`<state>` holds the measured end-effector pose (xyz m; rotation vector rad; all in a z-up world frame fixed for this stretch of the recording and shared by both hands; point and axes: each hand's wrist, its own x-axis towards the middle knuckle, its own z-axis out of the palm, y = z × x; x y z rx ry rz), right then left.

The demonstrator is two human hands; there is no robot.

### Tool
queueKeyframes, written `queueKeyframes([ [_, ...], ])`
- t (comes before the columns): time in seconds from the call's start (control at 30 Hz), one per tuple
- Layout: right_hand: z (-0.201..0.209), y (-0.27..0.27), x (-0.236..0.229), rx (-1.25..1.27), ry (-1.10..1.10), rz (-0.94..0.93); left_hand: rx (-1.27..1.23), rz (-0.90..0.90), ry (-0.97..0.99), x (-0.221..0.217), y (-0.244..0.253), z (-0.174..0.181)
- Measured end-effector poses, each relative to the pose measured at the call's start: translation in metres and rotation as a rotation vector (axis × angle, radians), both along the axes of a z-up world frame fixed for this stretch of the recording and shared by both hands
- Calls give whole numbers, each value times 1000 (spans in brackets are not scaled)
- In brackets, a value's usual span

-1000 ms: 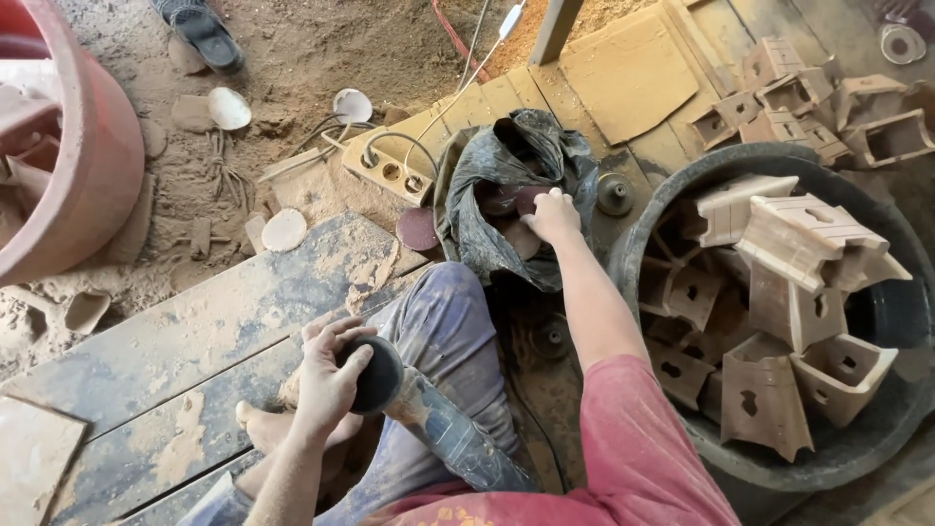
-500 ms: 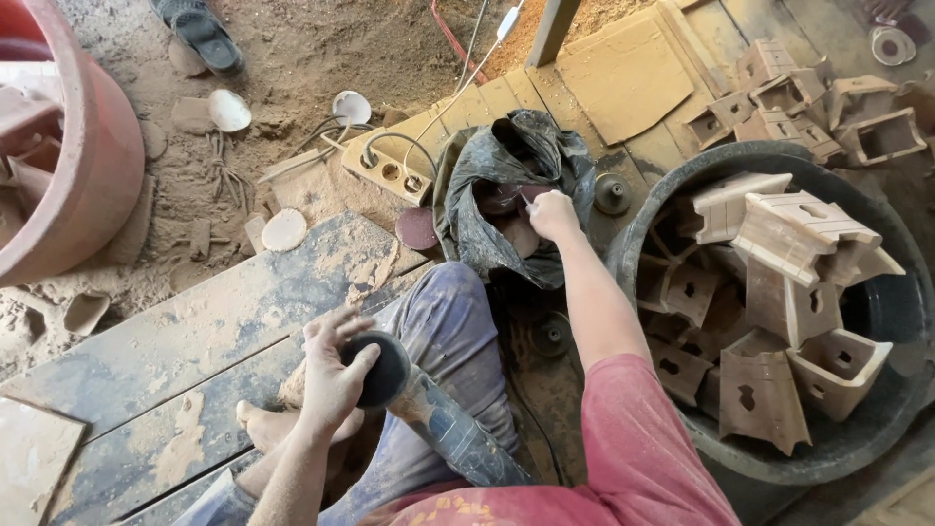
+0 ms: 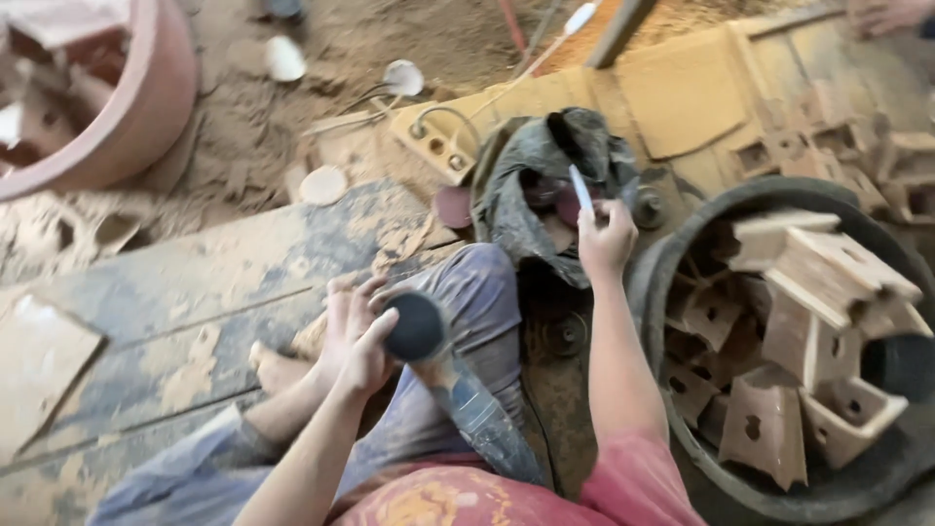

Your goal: The person uses an angle grinder to sand several small wooden blocks. They pick up blocks one by one, sand the edges and faces, and place them into a bucket.

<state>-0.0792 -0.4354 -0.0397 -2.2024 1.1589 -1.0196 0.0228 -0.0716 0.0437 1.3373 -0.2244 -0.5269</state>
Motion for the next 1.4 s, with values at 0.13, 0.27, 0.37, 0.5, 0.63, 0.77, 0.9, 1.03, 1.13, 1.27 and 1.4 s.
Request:
queueKeyframes([
  [0.13,94,116,8,-121,-245,533,-256,36,253,-3,-3,-22],
  [0.27,98,176,15,-125,-360,816,-521,-30,355,6,-4,-95],
  [0.37,108,192,17,-102,-386,894,-544,-27,339,6,-2,-119],
  [0.5,112,201,17,-143,-359,959,-560,0,317,6,-5,-100],
  [0.63,101,204,18,-182,-328,1029,-539,11,314,3,-8,-92],
  [0.77,92,199,14,-225,-239,1052,-540,-11,304,0,-11,-85],
  [0.9,97,198,12,-261,-163,1059,-527,-15,306,-1,-11,-65],
  [1.03,111,197,7,-283,30,1131,-392,-16,204,-2,-7,-46],
  [1.13,110,194,3,-256,111,1147,-283,-8,124,-1,-8,-46],
  [1.27,112,197,1,-212,141,1140,-130,-46,-11,2,-5,-56],
  [1.4,112,198,-4,-152,126,1130,-70,-99,2,4,0,-34],
])
